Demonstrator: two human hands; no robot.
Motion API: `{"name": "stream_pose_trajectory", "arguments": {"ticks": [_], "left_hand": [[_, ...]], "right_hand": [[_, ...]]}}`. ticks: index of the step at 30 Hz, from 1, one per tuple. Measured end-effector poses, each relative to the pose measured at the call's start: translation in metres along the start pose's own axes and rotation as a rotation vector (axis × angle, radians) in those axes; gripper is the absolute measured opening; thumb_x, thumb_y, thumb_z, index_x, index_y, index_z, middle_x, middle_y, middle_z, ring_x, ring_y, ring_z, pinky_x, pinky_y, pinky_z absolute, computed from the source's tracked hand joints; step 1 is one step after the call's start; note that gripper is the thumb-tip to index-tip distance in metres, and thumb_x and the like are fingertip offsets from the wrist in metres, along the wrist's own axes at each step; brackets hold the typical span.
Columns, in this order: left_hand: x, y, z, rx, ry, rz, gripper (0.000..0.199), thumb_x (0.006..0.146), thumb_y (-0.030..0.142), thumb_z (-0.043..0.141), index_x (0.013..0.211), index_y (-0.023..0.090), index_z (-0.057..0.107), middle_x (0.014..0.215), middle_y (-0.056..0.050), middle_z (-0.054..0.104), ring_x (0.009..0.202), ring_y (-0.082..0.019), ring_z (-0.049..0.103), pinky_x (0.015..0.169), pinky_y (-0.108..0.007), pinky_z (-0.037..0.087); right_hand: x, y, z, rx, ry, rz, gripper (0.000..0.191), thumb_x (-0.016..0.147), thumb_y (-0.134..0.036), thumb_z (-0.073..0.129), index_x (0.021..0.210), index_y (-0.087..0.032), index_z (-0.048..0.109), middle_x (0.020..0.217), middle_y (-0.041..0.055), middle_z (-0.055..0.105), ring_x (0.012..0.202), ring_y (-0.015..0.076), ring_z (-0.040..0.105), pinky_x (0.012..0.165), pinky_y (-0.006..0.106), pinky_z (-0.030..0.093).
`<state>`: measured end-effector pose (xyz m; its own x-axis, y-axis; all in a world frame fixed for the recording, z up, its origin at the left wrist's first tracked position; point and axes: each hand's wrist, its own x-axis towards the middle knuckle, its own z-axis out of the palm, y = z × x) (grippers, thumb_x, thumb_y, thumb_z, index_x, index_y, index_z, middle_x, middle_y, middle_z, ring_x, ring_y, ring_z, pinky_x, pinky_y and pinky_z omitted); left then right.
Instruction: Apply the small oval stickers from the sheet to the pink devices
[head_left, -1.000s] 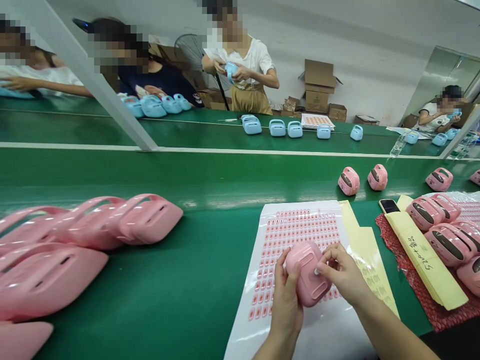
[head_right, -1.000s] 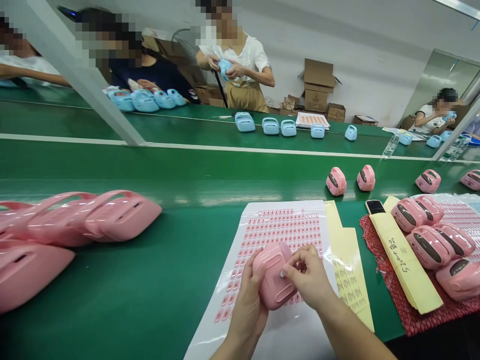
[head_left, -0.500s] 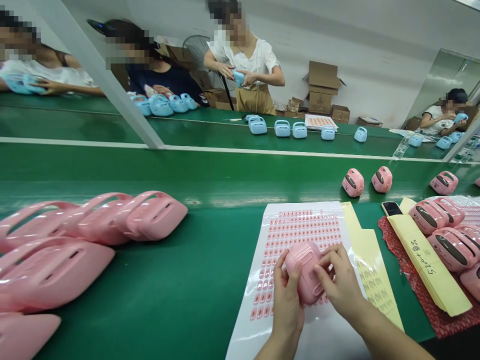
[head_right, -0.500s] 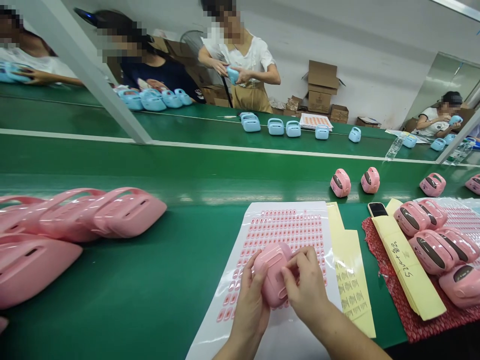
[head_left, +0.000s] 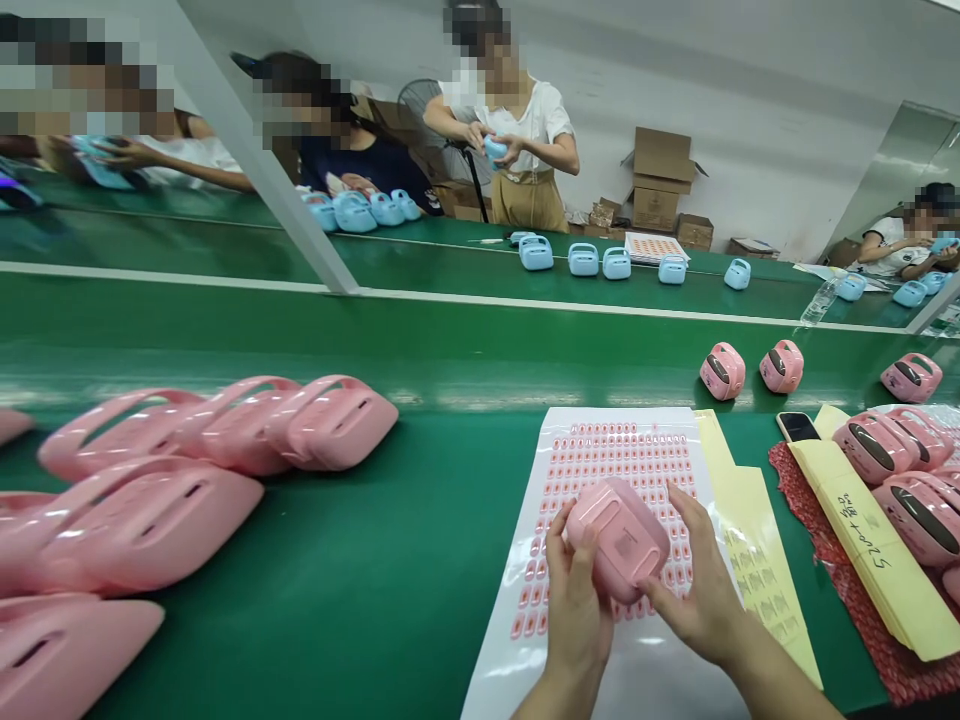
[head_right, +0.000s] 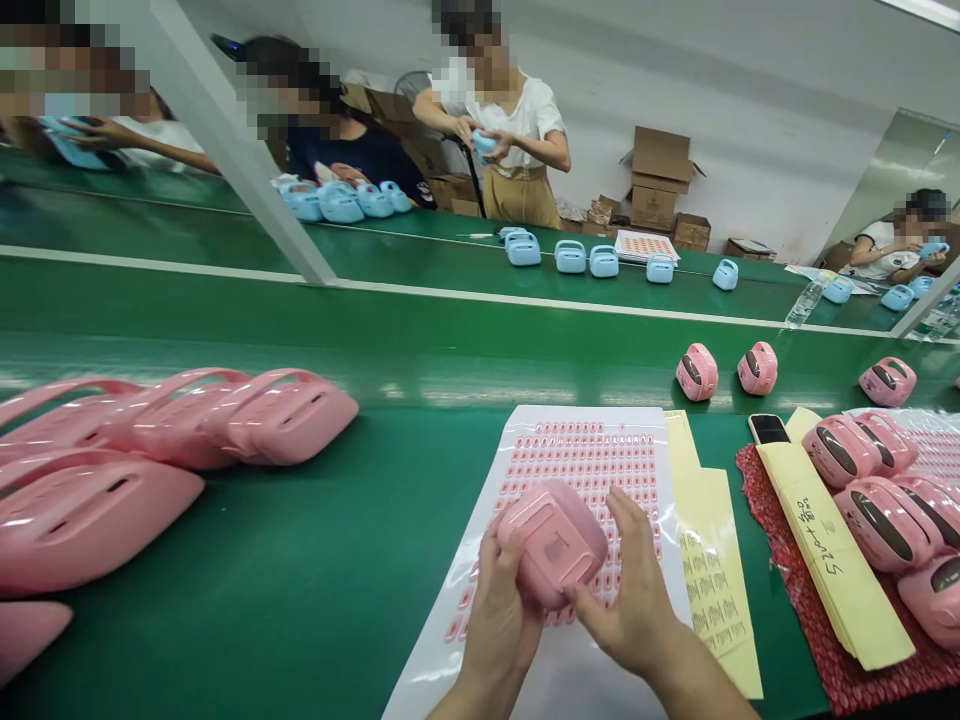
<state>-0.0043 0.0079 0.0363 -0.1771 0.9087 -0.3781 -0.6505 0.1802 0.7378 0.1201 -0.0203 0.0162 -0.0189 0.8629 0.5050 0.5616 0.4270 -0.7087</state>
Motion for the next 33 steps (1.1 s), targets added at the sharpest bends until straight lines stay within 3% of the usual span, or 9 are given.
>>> {"name": "stream_pose_trajectory", "arguments": {"ticks": [2, 5, 10, 18, 24, 28, 33], "left_hand": [[0.002, 0.002, -0.001, 0.018, 0.003, 0.033, 0.06, 0.054, 0.048, 0.079, 0.105, 0.028, 0.052, 0.093, 0.001, 0.059, 0.085, -0.02, 0.059, 0.075, -0.03, 0.048], [0.005, 0.004, -0.005, 0.055, -0.053, 0.056, 0.063, 0.052, 0.042, 0.081, 0.107, 0.028, 0.051, 0.099, -0.001, 0.06, 0.096, -0.024, 0.058, 0.08, -0.033, 0.047], [0.007, 0.004, -0.01, 0.091, -0.103, 0.04, 0.063, 0.055, 0.042, 0.08, 0.109, 0.027, 0.05, 0.107, -0.004, 0.059, 0.102, -0.025, 0.057, 0.083, -0.034, 0.046], [0.004, 0.008, -0.006, 0.109, -0.13, -0.031, 0.061, 0.054, 0.043, 0.08, 0.106, 0.026, 0.053, 0.101, -0.004, 0.063, 0.096, -0.027, 0.061, 0.079, -0.035, 0.049], [0.005, 0.01, -0.007, 0.106, -0.153, -0.049, 0.058, 0.053, 0.042, 0.081, 0.103, 0.025, 0.056, 0.106, -0.006, 0.063, 0.103, -0.029, 0.059, 0.084, -0.038, 0.048], [0.006, 0.011, -0.007, 0.093, -0.153, -0.074, 0.057, 0.054, 0.044, 0.079, 0.102, 0.025, 0.056, 0.104, -0.005, 0.065, 0.098, -0.028, 0.061, 0.08, -0.037, 0.05], [0.007, 0.012, -0.002, 0.041, -0.139, -0.082, 0.046, 0.058, 0.043, 0.076, 0.093, 0.021, 0.058, 0.082, -0.001, 0.065, 0.084, -0.026, 0.064, 0.073, -0.037, 0.051]], "right_hand": [[0.005, -0.008, -0.004, -0.036, 0.016, -0.154, 0.064, 0.081, -0.016, 0.054, 0.137, -0.027, 0.024, 0.123, 0.012, 0.052, 0.113, 0.0281, 0.048, 0.092, 0.047, 0.044], [0.019, -0.018, -0.013, -0.088, -0.094, -0.309, 0.068, 0.079, -0.005, 0.046, 0.138, -0.029, 0.024, 0.104, 0.0072, 0.065, 0.094, 0.0246, 0.056, 0.079, 0.04, 0.047], [0.034, -0.018, -0.021, -0.261, -0.2, -0.477, 0.061, 0.079, -0.003, 0.041, 0.135, -0.024, 0.032, 0.095, 0.0063, 0.068, 0.084, 0.0225, 0.059, 0.07, 0.035, 0.04], [0.047, -0.018, -0.027, -0.248, -0.351, -0.417, 0.042, 0.081, -0.006, 0.044, 0.12, -0.023, 0.048, 0.087, 0.0061, 0.065, 0.074, 0.0217, 0.051, 0.067, 0.034, 0.038], [0.057, -0.022, -0.03, -0.254, -0.405, -0.456, 0.037, 0.081, -0.006, 0.047, 0.113, -0.024, 0.049, 0.086, 0.0046, 0.065, 0.071, 0.0203, 0.049, 0.064, 0.032, 0.035], [0.055, -0.017, -0.029, -0.237, -0.383, -0.507, 0.037, 0.079, -0.005, 0.044, 0.111, -0.023, 0.046, 0.085, 0.0043, 0.064, 0.068, 0.0194, 0.049, 0.061, 0.031, 0.035], [0.044, -0.015, -0.025, -0.159, -0.266, -0.515, 0.039, 0.078, -0.003, 0.042, 0.11, -0.025, 0.043, 0.079, 0.0023, 0.061, 0.063, 0.0189, 0.051, 0.059, 0.031, 0.038]]}}
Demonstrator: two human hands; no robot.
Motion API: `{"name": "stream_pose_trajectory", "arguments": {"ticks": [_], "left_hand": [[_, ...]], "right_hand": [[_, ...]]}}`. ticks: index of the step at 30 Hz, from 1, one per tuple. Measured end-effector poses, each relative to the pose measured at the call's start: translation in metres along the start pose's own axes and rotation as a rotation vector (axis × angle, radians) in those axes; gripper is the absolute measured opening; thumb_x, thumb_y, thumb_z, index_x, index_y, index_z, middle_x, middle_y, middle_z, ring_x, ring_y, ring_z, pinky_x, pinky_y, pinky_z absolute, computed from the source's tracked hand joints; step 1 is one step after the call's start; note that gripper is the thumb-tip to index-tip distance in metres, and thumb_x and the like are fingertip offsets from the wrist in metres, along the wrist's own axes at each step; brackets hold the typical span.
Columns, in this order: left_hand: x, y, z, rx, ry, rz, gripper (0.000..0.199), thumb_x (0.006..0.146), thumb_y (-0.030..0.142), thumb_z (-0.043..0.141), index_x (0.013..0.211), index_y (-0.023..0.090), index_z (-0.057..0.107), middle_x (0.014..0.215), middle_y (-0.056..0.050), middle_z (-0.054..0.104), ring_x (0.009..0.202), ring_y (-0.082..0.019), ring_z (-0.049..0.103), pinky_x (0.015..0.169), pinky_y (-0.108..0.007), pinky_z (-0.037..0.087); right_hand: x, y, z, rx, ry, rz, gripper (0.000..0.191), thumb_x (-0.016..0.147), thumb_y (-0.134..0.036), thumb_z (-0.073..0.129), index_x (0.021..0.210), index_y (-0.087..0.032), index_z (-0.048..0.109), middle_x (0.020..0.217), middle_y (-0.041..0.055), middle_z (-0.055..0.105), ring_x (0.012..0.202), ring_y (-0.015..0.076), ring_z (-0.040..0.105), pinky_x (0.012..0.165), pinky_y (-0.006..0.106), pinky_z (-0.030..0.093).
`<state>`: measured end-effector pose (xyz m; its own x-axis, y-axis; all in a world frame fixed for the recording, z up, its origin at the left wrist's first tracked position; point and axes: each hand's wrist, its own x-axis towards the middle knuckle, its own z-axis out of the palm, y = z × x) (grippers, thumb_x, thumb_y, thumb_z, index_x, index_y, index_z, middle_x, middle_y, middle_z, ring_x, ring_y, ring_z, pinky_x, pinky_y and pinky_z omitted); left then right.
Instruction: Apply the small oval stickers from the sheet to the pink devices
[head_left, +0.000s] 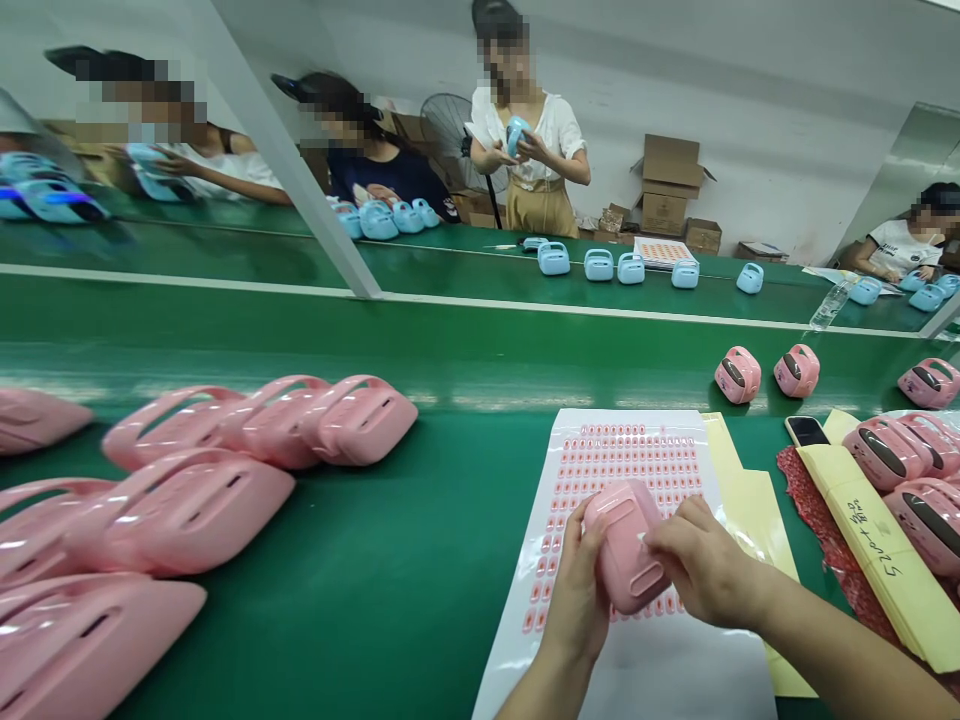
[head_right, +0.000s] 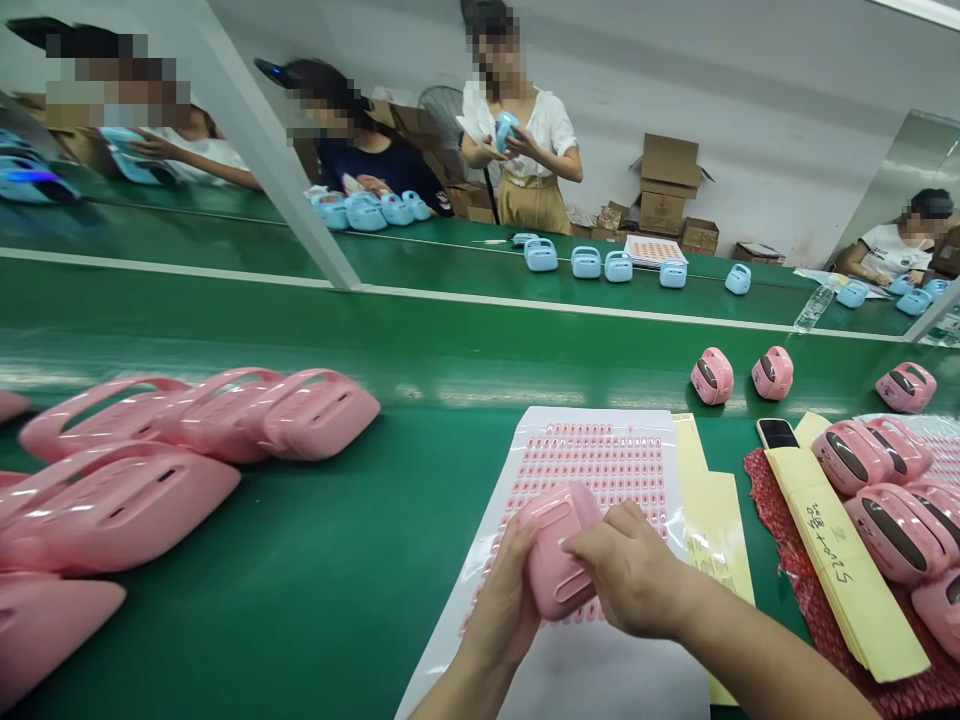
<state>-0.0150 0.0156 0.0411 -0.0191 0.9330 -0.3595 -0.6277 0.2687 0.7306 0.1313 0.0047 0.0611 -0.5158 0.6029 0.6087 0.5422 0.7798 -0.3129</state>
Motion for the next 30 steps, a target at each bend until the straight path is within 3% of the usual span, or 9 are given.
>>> {"name": "stream_pose_trajectory", "arguments": {"ticks": [3, 5, 7, 10, 14, 16, 19, 25, 30], "left_hand": [[0.007, 0.002, 0.0, -0.092, 0.106, -0.089, 0.037, 0.062, 0.042, 0.071, 0.088, 0.018, 0.06, 0.076, -0.001, 0.065, 0.082, -0.026, 0.064, 0.071, -0.036, 0.051], [0.012, 0.004, -0.005, -0.208, 0.157, -0.181, 0.033, 0.069, 0.041, 0.064, 0.093, 0.019, 0.062, 0.077, -0.003, 0.067, 0.078, -0.025, 0.064, 0.069, -0.038, 0.052], [0.018, 0.004, -0.016, -0.36, 0.116, -0.269, 0.035, 0.073, 0.043, 0.058, 0.1, 0.021, 0.062, 0.082, -0.006, 0.069, 0.077, -0.026, 0.065, 0.07, -0.042, 0.051], [0.024, -0.001, -0.038, -0.597, -0.051, -0.37, 0.039, 0.076, 0.046, 0.054, 0.107, 0.024, 0.062, 0.091, -0.009, 0.072, 0.085, -0.029, 0.066, 0.083, -0.051, 0.046], [0.027, -0.012, -0.061, -0.746, -0.406, -0.335, 0.047, 0.083, 0.042, 0.04, 0.127, 0.026, 0.05, 0.11, -0.013, 0.068, 0.099, -0.03, 0.062, 0.102, -0.065, 0.02], [0.026, -0.015, -0.064, -0.771, -0.566, -0.325, 0.047, 0.086, 0.038, 0.034, 0.13, 0.024, 0.046, 0.115, -0.014, 0.066, 0.101, -0.027, 0.061, 0.105, -0.064, 0.009], [0.024, -0.014, -0.063, -0.798, -0.678, -0.296, 0.043, 0.088, 0.035, 0.033, 0.125, 0.023, 0.052, 0.116, -0.013, 0.065, 0.101, -0.024, 0.062, 0.107, -0.06, 0.008], [0.023, -0.011, -0.064, -0.723, -0.588, -0.245, 0.047, 0.087, 0.036, 0.037, 0.13, 0.022, 0.048, 0.116, -0.015, 0.065, 0.103, -0.028, 0.061, 0.104, -0.06, 0.022], [0.024, -0.012, -0.065, -0.705, -0.542, -0.22, 0.054, 0.087, 0.039, 0.037, 0.139, 0.026, 0.033, 0.113, -0.013, 0.066, 0.1, -0.027, 0.062, 0.104, -0.063, 0.016]], "right_hand": [[-0.002, -0.008, -0.006, 0.041, 0.213, 0.034, 0.04, 0.079, -0.001, 0.042, 0.108, -0.027, 0.042, 0.081, 0.0021, 0.062, 0.063, 0.0178, 0.053, 0.059, 0.031, 0.04], [-0.002, -0.012, -0.014, 0.112, 0.291, 0.159, 0.038, 0.081, -0.002, 0.044, 0.11, -0.028, 0.042, 0.082, 0.0019, 0.062, 0.067, 0.0173, 0.053, 0.061, 0.031, 0.042], [-0.002, -0.013, -0.021, 0.218, 0.214, 0.346, 0.037, 0.083, -0.007, 0.047, 0.113, -0.027, 0.041, 0.082, 0.0014, 0.062, 0.07, 0.0171, 0.054, 0.064, 0.031, 0.044], [-0.002, -0.007, -0.022, 0.383, -0.053, 0.603, 0.041, 0.08, -0.011, 0.052, 0.117, -0.025, 0.042, 0.081, -0.0001, 0.061, 0.071, 0.0165, 0.053, 0.069, 0.031, 0.046], [0.003, 0.002, -0.015, 0.457, -0.225, 0.798, 0.044, 0.076, -0.011, 0.056, 0.117, -0.022, 0.043, 0.079, -0.0014, 0.059, 0.072, 0.0154, 0.052, 0.071, 0.03, 0.044], [0.007, 0.005, -0.014, 0.473, -0.275, 0.828, 0.046, 0.076, -0.011, 0.057, 0.118, -0.02, 0.042, 0.079, -0.0016, 0.059, 0.072, 0.015, 0.052, 0.072, 0.03, 0.043], [0.012, 0.005, -0.013, 0.472, -0.317, 0.846, 0.047, 0.075, -0.009, 0.057, 0.118, -0.021, 0.042, 0.08, -0.002, 0.058, 0.073, 0.0149, 0.052, 0.072, 0.03, 0.042], [0.013, -0.003, -0.007, 0.425, -0.256, 0.86, 0.049, 0.076, -0.01, 0.059, 0.121, -0.022, 0.043, 0.087, 0.0003, 0.061, 0.077, 0.0158, 0.052, 0.077, 0.033, 0.044], [0.004, -0.007, 0.002, 0.469, -0.161, 0.813, 0.066, 0.073, -0.013, 0.064, 0.131, -0.028, 0.036, 0.125, 0.0073, 0.053, 0.087, 0.0167, 0.056, 0.084, 0.038, 0.045]]}}
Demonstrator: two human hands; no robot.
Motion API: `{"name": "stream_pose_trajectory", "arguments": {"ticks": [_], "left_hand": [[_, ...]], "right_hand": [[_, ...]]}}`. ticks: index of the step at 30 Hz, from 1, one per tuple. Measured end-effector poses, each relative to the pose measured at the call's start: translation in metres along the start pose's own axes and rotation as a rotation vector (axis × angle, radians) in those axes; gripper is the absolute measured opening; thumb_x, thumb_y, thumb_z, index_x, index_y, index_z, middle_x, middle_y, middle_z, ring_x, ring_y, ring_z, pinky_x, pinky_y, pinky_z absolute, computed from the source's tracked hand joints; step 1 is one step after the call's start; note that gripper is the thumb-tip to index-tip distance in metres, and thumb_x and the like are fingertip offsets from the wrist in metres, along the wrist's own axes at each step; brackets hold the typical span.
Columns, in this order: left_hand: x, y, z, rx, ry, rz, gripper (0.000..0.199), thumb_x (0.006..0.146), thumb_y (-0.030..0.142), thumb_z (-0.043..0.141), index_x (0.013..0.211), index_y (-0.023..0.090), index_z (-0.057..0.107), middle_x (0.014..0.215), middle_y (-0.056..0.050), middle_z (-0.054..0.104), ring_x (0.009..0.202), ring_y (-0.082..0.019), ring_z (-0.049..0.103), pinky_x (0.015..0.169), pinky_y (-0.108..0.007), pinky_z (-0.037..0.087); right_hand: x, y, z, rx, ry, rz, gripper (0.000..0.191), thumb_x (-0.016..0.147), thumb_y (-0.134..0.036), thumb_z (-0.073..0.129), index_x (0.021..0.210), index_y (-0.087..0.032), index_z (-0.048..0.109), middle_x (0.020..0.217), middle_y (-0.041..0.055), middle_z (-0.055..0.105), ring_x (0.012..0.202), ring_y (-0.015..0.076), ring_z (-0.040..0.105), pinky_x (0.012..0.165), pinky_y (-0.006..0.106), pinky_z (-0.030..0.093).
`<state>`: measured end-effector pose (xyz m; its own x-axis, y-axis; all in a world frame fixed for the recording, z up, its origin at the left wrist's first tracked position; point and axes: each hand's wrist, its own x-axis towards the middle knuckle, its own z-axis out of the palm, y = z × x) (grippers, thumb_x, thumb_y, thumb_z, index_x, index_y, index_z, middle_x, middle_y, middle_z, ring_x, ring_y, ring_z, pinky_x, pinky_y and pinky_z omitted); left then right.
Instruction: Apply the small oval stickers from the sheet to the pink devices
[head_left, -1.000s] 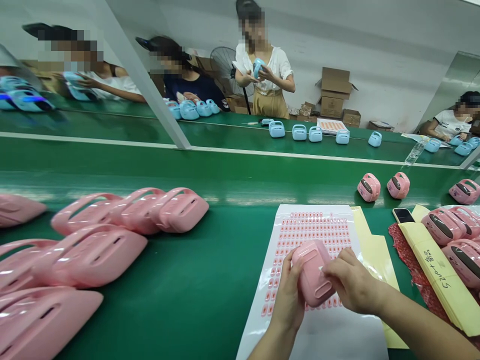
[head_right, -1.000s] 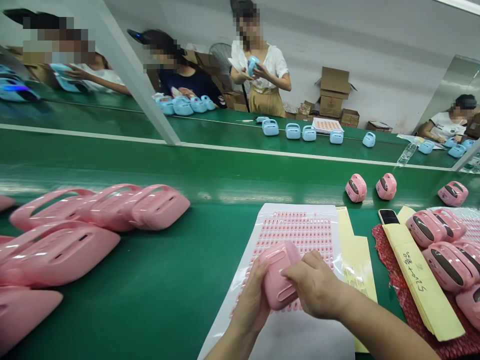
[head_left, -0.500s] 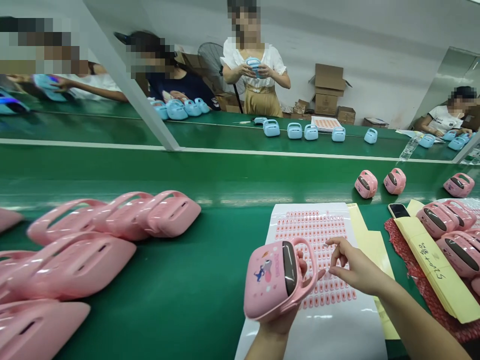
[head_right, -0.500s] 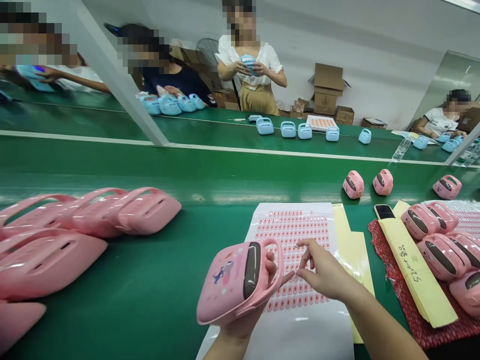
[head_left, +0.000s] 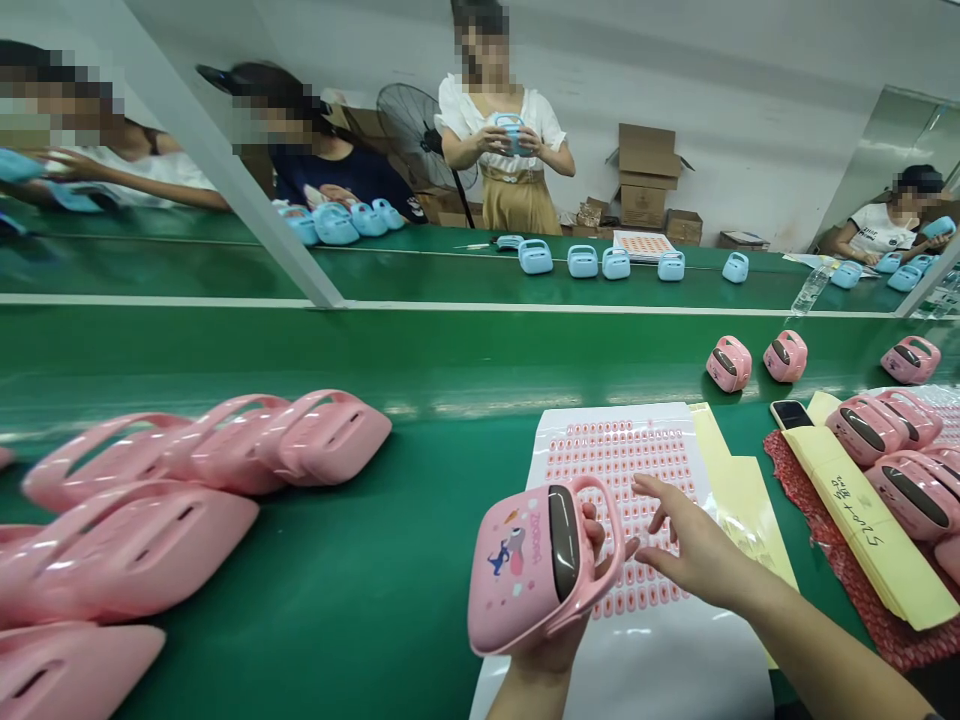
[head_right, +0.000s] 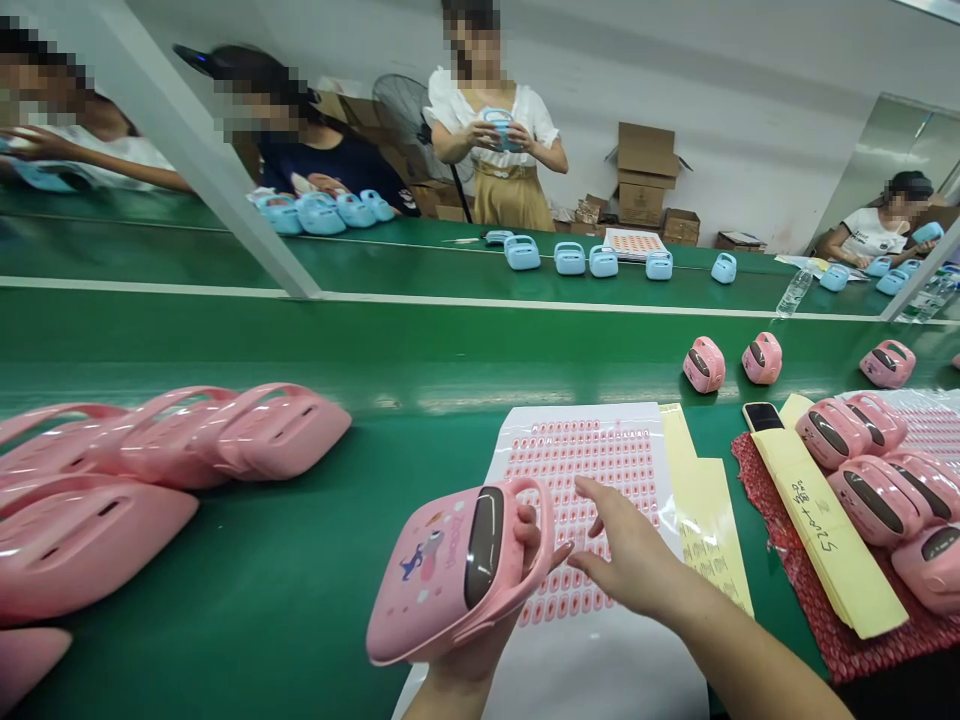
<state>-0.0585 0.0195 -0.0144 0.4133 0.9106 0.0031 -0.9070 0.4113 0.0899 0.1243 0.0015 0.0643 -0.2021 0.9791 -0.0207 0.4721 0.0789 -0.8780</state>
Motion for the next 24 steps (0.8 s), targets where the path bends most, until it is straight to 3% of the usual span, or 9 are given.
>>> {"name": "stream_pose_trajectory", "arguments": {"ticks": [3, 8, 13, 17, 20, 22, 24], "left_hand": [[0.0, 0.003, 0.0, 0.01, 0.017, 0.0, 0.056, 0.086, 0.042, 0.04, 0.139, 0.028, 0.033, 0.114, -0.012, 0.066, 0.099, -0.026, 0.062, 0.105, -0.062, 0.015], [0.001, 0.01, 0.005, -0.005, 0.076, -0.137, 0.048, 0.081, 0.041, 0.044, 0.128, 0.032, 0.048, 0.108, -0.007, 0.068, 0.097, -0.024, 0.063, 0.106, -0.058, 0.016], [0.0, 0.008, 0.013, 0.007, 0.097, -0.168, 0.042, 0.078, 0.037, 0.046, 0.118, 0.03, 0.056, 0.103, -0.006, 0.07, 0.093, -0.022, 0.064, 0.106, -0.054, 0.022], [-0.001, 0.004, 0.018, 0.086, 0.18, -0.101, 0.04, 0.078, 0.036, 0.046, 0.114, 0.025, 0.06, 0.1, -0.009, 0.072, 0.088, -0.024, 0.066, 0.101, -0.055, 0.032], [0.001, 0.006, 0.024, 0.174, 0.323, -0.015, 0.037, 0.077, 0.045, 0.051, 0.106, 0.025, 0.064, 0.095, -0.007, 0.073, 0.087, -0.028, 0.066, 0.094, -0.056, 0.04], [0.003, 0.006, 0.029, 0.256, 0.43, 0.082, 0.035, 0.073, 0.048, 0.058, 0.098, 0.025, 0.066, 0.092, -0.006, 0.073, 0.087, -0.028, 0.066, 0.087, -0.049, 0.046], [0.007, 0.002, 0.035, 0.392, 0.519, 0.14, 0.032, 0.07, 0.045, 0.064, 0.094, 0.023, 0.066, 0.087, -0.004, 0.073, 0.082, -0.025, 0.066, 0.078, -0.04, 0.051]], "right_hand": [[-0.001, 0.011, 0.0, 0.131, 0.039, -0.013, 0.066, 0.071, -0.017, 0.066, 0.128, -0.028, 0.037, 0.133, 0.0096, 0.046, 0.096, 0.0192, 0.057, 0.082, 0.038, 0.045], [0.005, 0.022, -0.003, 0.523, 0.043, 0.09, 0.048, 0.068, -0.026, 0.068, 0.111, -0.023, 0.046, 0.109, 0.0078, 0.053, 0.083, 0.0152, 0.058, 0.072, 0.032, 0.043], [0.011, 0.013, -0.002, 0.639, 0.003, 0.128, 0.049, 0.062, -0.025, 0.07, 0.105, -0.023, 0.048, 0.097, 0.0022, 0.049, 0.073, 0.0114, 0.055, 0.063, 0.027, 0.04], [0.01, 0.01, -0.002, 0.631, -0.021, 0.131, 0.05, 0.061, -0.023, 0.069, 0.106, -0.024, 0.047, 0.09, -0.0006, 0.047, 0.063, 0.0089, 0.052, 0.057, 0.025, 0.037], [0.006, 0.01, -0.011, 0.522, 0.133, 0.06, 0.049, 0.065, -0.023, 0.066, 0.109, -0.024, 0.047, 0.089, -0.001, 0.045, 0.064, 0.0093, 0.052, 0.056, 0.026, 0.035], [0.003, 0.006, -0.018, 0.486, 0.248, -0.003, 0.047, 0.068, -0.023, 0.065, 0.111, -0.025, 0.046, 0.09, -0.0009, 0.044, 0.066, 0.0098, 0.053, 0.059, 0.026, 0.036], [0.002, -0.002, -0.023, 0.503, 0.253, -0.047, 0.047, 0.069, -0.023, 0.064, 0.112, -0.026, 0.045, 0.092, -0.0008, 0.043, 0.066, 0.0095, 0.054, 0.059, 0.027, 0.036]]}}
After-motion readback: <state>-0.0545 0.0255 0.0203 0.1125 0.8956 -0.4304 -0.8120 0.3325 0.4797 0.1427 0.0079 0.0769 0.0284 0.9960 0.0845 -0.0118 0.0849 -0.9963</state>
